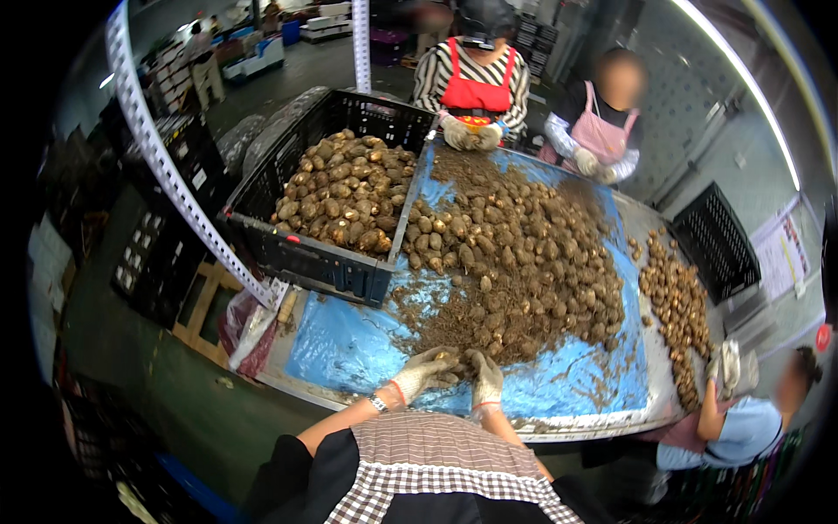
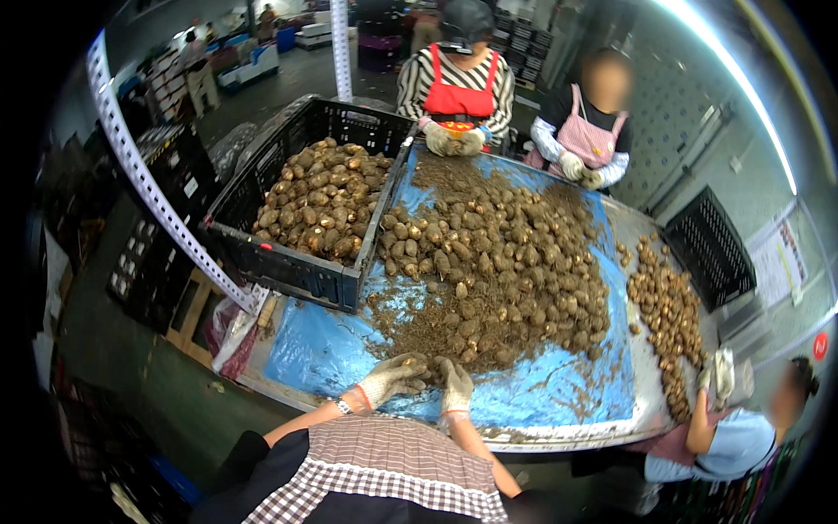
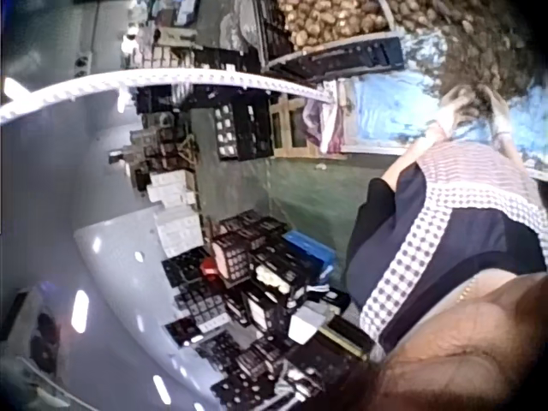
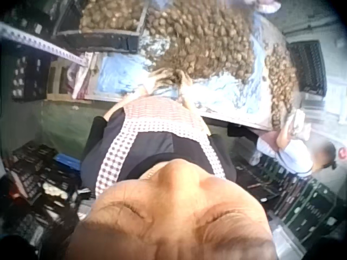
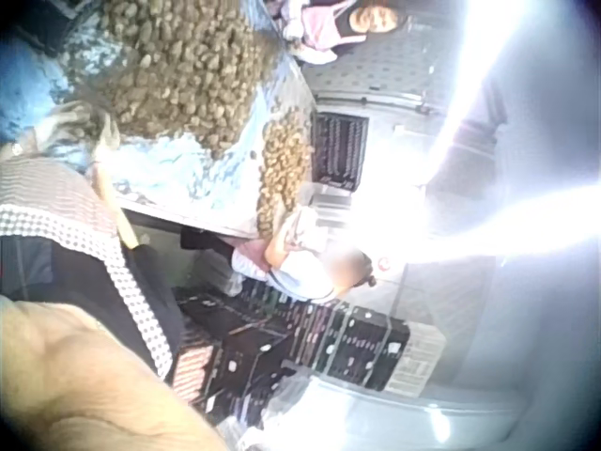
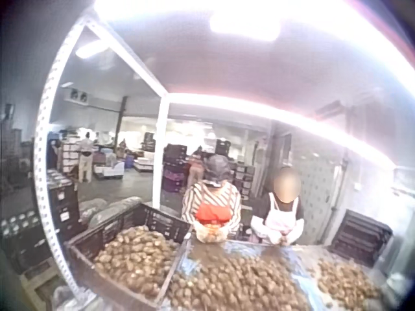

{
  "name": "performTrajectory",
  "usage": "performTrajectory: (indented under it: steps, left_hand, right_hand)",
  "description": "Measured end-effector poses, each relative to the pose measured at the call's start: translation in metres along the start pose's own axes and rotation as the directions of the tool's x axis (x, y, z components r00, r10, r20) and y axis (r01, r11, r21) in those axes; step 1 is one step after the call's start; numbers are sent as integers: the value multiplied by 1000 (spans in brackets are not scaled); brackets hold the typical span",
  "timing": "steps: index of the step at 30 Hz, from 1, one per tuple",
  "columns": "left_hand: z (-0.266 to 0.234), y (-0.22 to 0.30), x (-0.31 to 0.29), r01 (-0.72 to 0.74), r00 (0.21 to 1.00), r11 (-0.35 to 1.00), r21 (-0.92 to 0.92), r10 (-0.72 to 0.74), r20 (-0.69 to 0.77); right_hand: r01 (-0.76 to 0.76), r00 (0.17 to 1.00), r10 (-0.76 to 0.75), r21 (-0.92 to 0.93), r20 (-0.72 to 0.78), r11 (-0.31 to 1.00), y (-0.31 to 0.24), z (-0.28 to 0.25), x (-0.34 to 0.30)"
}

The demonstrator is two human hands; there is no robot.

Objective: The person sorts root vegetables by hand, turning them over to remove dirt and placing them one by one into a plastic crate.

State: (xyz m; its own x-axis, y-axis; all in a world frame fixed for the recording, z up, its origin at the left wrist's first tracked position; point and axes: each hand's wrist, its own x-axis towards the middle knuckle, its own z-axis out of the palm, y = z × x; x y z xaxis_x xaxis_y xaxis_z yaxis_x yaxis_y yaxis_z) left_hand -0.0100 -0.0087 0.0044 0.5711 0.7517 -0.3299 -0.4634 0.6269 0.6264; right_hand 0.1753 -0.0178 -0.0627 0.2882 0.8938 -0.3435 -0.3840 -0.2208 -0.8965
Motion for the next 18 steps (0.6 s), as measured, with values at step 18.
performTrajectory:
  steps: [18]
  left_hand:
    - [10, 10, -4, -357, 900, 890, 284, 409, -153]
  right_hand:
    - [672, 681, -559, -707, 473, 220, -76, 32, -18]
